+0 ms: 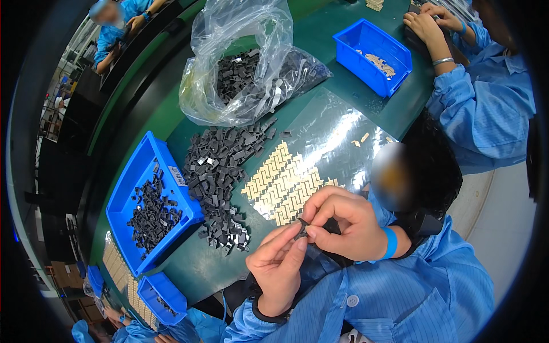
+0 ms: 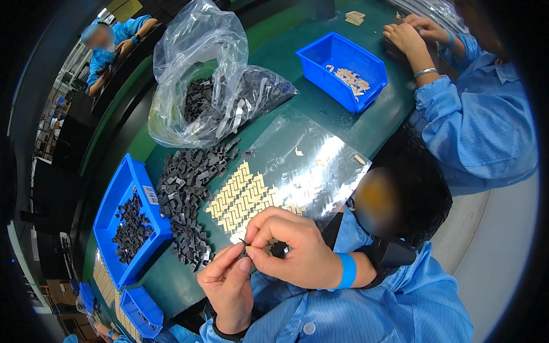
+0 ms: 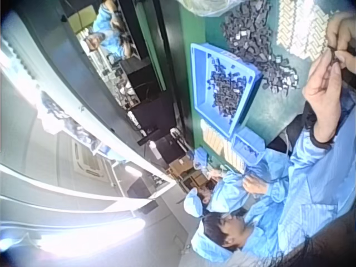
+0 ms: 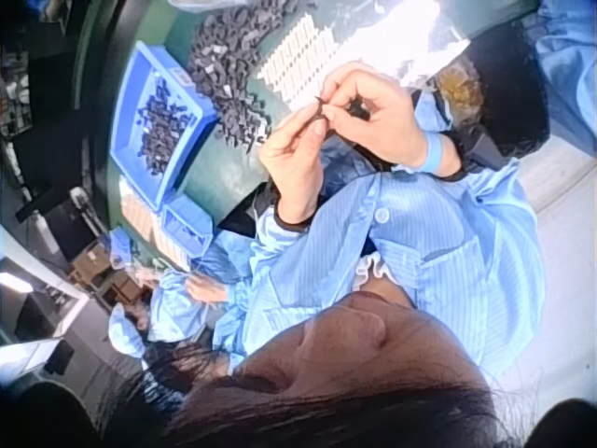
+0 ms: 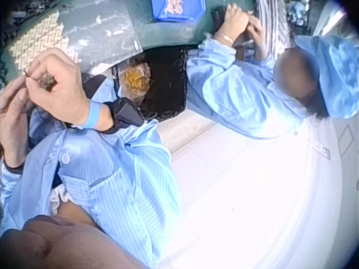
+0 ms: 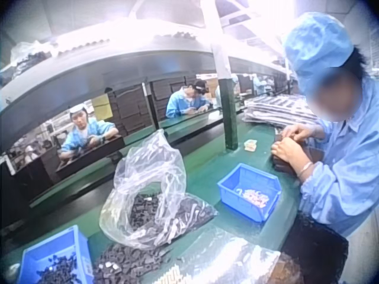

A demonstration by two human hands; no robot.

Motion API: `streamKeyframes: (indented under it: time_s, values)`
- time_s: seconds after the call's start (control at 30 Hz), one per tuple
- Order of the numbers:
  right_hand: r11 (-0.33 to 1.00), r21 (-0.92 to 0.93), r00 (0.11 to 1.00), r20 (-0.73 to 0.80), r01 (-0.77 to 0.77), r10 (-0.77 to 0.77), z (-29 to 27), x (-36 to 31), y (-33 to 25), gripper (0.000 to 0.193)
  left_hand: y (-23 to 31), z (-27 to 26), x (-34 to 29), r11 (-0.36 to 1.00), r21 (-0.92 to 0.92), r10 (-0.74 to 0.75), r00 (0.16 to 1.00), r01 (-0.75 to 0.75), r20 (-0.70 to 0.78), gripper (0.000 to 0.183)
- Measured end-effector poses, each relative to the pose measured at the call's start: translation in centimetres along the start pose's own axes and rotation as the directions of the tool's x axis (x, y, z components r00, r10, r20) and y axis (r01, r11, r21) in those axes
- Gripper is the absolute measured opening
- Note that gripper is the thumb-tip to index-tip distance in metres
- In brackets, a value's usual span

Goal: The person is manually assembling small black and gold plastic or rubber components at a factory workstation.

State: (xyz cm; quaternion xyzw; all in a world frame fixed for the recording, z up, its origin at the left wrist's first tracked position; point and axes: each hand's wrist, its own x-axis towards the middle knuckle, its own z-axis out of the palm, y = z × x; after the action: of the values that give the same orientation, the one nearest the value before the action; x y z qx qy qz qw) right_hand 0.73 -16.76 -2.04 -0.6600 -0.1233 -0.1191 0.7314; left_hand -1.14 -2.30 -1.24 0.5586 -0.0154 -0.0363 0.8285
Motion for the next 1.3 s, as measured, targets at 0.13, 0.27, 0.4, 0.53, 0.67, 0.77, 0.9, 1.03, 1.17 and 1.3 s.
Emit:
streamKeyframes:
  time_s: [0.13, 0.27, 0.4, 0.53, 0.67, 0.77, 0.9, 1.03, 1.17, 1.3]
  values:
    - [1.0, 0.016, 0.998, 0.054, -0.022, 0.021, -0.1, -0.3, 0.1, 0.013, -0.4, -0.4, -0.1, 0.999, -0.019, -0.036, 0.999, 0.035, -0.028, 0.025]
    - [0.998, -0.037, 0.993, 0.104, 0.053, -0.049, -0.4, 0.1, 0.3, 0.013, -0.6, 0.1, -0.2, 1.0, -0.016, 0.002, 0.998, -0.003, -0.064, 0.019]
    - [0.994, -0.108, 0.992, 0.126, 0.034, -0.02, -1.1, 0.9, 0.1, 0.013, -0.6, 0.0, -0.3, 0.99, -0.119, 0.068, 0.997, -0.07, -0.022, 0.022]
    - [0.986, 0.097, 0.949, 0.296, -0.139, 0.105, -1.8, 1.0, 0.6, 0.017, -0.4, -0.3, 0.0, 0.988, -0.15, 0.044, 0.997, -0.033, 0.067, 0.026]
    - [0.826, 0.331, 0.842, 0.462, -0.455, 0.279, -2.2, 1.3, 1.0, 0.017, -0.3, -0.3, 0.0, 0.996, -0.073, -0.052, 0.994, 0.059, 0.093, 0.032]
    - [0.662, 0.401, 0.752, 0.523, -0.633, 0.402, -2.3, 1.5, 0.5, 0.013, 0.1, -0.1, 0.1, 0.997, -0.015, -0.079, 0.995, 0.08, 0.068, 0.038]
    - [0.822, 0.179, 0.755, 0.534, -0.54, 0.38, -2.3, 1.5, 0.8, 0.01, 0.5, -0.3, 0.0, 0.911, 0.403, 0.021, 0.987, -0.085, 0.161, 0.044]
    - [0.958, -0.046, 0.834, 0.481, -0.283, 0.269, -1.9, 1.5, 0.8, 0.014, 0.3, -0.6, 0.1, 0.701, 0.633, 0.169, 0.939, -0.329, 0.301, 0.044]
    - [0.938, 0.065, 0.824, 0.501, -0.342, 0.265, -2.2, 1.6, 0.9, 0.016, 0.7, -0.7, 0.0, 0.805, 0.568, 0.081, 0.98, -0.171, 0.18, 0.04]
    - [0.706, 0.265, 0.667, 0.642, -0.656, 0.378, -2.8, 2.1, 0.2, 0.021, 0.8, -0.9, 0.5, 0.985, 0.034, -0.175, 0.972, 0.172, 0.155, 0.034]
